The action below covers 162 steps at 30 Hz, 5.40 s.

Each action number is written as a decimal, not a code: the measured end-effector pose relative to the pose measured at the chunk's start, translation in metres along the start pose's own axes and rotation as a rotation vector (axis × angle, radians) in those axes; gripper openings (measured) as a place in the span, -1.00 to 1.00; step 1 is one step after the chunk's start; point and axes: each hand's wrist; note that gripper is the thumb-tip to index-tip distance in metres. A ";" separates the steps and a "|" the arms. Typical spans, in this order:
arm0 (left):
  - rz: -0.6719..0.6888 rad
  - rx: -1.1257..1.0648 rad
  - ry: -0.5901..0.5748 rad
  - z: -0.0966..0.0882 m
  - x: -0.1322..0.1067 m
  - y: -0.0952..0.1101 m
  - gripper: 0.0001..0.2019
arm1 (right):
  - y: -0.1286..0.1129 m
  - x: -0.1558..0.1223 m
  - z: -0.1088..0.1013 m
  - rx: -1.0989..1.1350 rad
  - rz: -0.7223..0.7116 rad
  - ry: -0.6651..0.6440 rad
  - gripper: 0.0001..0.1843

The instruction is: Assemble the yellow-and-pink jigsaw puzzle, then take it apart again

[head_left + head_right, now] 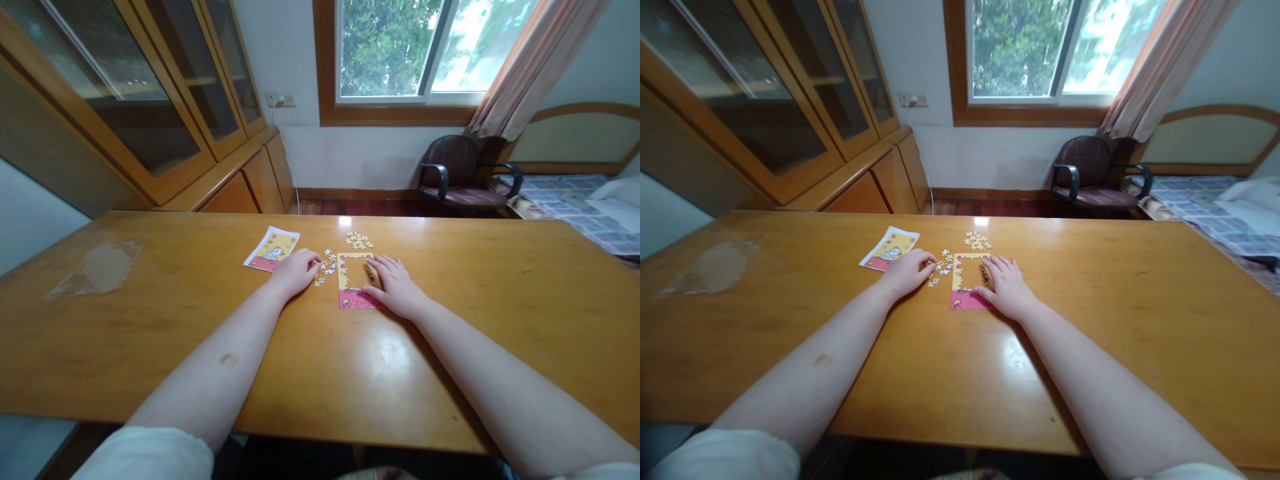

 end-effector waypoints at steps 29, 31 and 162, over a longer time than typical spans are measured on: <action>0.120 0.017 0.104 0.008 0.002 0.000 -0.80 | 0.001 0.000 0.003 0.026 -0.005 0.010 -0.26; 0.037 0.029 0.134 0.009 0.003 -0.002 -0.80 | 0.001 0.000 0.003 0.024 0.000 0.003 -0.26; -0.069 0.056 -0.018 -0.005 0.000 0.006 -0.75 | 0.003 0.000 0.003 0.062 -0.010 -0.025 -0.28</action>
Point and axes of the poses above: each hand's wrist, its own x-axis towards the middle knuckle, its own z-axis out of the palm, y = z × x
